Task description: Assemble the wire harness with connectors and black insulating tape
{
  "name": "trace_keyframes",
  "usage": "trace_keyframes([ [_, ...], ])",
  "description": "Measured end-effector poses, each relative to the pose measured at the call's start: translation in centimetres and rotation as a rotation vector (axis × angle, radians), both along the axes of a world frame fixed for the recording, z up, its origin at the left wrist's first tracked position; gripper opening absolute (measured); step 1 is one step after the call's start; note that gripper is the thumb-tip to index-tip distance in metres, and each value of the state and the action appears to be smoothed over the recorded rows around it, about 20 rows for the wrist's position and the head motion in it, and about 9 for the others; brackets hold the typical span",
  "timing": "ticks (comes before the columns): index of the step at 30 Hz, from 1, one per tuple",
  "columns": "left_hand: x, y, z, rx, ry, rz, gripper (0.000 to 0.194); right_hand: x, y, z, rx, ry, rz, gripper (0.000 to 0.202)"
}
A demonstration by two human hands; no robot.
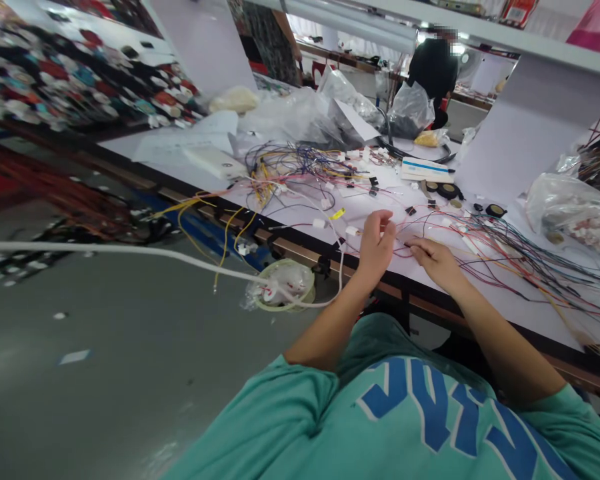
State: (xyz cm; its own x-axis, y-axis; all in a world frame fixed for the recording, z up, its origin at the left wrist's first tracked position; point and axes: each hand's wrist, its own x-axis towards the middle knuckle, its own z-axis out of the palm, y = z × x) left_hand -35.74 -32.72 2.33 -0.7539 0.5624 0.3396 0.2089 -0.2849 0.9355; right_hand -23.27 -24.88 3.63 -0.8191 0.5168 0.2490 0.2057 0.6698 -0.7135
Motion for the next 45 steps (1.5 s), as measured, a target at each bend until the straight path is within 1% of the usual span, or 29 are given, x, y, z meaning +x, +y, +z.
trace_keyframes([
  [1, -0.8, -0.5, -0.6, -0.086, 0.156, 0.024, 0.011, 0.0, 0.1, 0.1, -0.010, 0.021, -0.016, 0.023],
  [3, -2.4, -1.4, -1.6, -0.262, 0.405, 0.060, 0.017, 0.1, 0.2, 0.2, -0.047, 0.059, -0.055, 0.021],
  [6, -4.9, -2.4, -2.6, -0.540, 0.669, 0.068, 0.027, 0.5, 0.4, 0.4, -0.132, 0.100, -0.118, 0.021],
  [9, -6.9, -2.7, -2.9, -0.775, 0.853, -0.049, 0.037, 1.2, 0.8, 1.4, -0.198, 0.200, -0.194, 0.020],
  [11, -7.7, -2.5, -2.9, -0.869, 0.960, -0.140, 0.043, 2.0, 1.1, 2.7, -0.205, 0.346, -0.256, 0.016],
  [13, -8.3, -2.2, -2.8, -0.939, 1.045, -0.200, 0.045, 3.1, 1.3, 4.6, -0.186, 0.528, -0.311, 0.012],
  [16, -8.6, -1.7, -2.5, -1.036, 1.100, -0.228, 0.042, 5.4, 1.4, 7.9, -0.105, 0.810, -0.351, 0.011],
  [19, -8.7, -1.6, -1.8, -1.099, 1.128, -0.217, 0.041, 8.4, 1.2, 10.6, 0.031, 1.032, -0.371, 0.010],
  [21, -8.6, -1.8, -1.1, -1.128, 1.157, -0.199, 0.041, 10.5, 0.9, 11.9, 0.151, 1.105, -0.397, 0.008],
  [23, -8.4, -2.1, 0.0, -1.140, 1.165, -0.163, 0.039, 12.2, 0.8, 12.6, 0.283, 1.120, -0.430, 0.010],
  [25, -8.1, -2.7, 1.2, -1.093, 1.124, -0.128, 0.037, 13.5, 1.0, 13.0, 0.372, 1.138, -0.450, 0.013],
  [27, -7.8, -3.4, 2.3, -0.975, 1.019, -0.112, 0.034, 14.3, 1.5, 13.2, 0.392, 1.173, -0.459, 0.014],
  [28, -7.7, -3.8, 2.8, -0.907, 0.928, -0.109, 0.033, 14.5, 1.9, 13.3, 0.400, 1.201, -0.451, 0.013],
  [30, -7.3, -4.8, 3.4, -0.772, 0.677, -0.122, 0.034, 14.6, 2.6, 13.6, 0.404, 1.194, -0.461, 0.013],
  [32, -6.9, -5.8, 3.6, -0.605, 0.414, -0.188, 0.035, 14.2, 3.2, 13.9, 0.407, 1.165, -0.497, 0.013],
  [33, -6.7, -6.3, 3.6, -0.508, 0.320, -0.240, 0.033, 13.8, 3.3, 14.1, 0.399, 1.150, -0.521, 0.013],
  [34, -6.6, -6.9, 3.6, -0.408, 0.259, -0.298, 0.030, 13.2, 3.3, 14.2, 0.393, 1.143, -0.540, 0.014],
  [36, -6.4, -7.7, 3.5, -0.239, 0.224, -0.438, 0.019, 11.8, 3.1, 14.2, 0.374, 1.110, -0.541, 0.013],
  [38, -6.2, -8.1, 3.5, -0.107, 0.226, -0.626, 0.013, 10.0, 2.6, 13.7, 0.326, 1.002, -0.511, 0.011],
  [40, -6.0, -8.2, 3.4, 0.024, 0.184, -0.813, 0.014, 8.1, 1.8, 12.7, 0.259, 0.810, -0.441, 0.009],
  [41, -5.8, -8.1, 3.4, 0.086, 0.149, -0.869, 0.016, 7.1, 1.3, 12.1, 0.236, 0.713, -0.389, 0.009],
  [42, -5.6, -8.0, 3.3, 0.135, 0.115, -0.892, 0.018, 6.2, 0.8, 11.5, 0.218, 0.610, -0.330, 0.009],
  [43, -5.3, -7.8, 3.2, 0.165, 0.093, -0.888, 0.019, 5.3, 0.3, 10.8, 0.202, 0.503, -0.271, 0.010],
  [45, -4.7, -7.5, 3.0, 0.166, 0.073, -0.845, 0.022, 3.8, -0.9, 9.7, 0.168, 0.320, -0.159, 0.014],
])
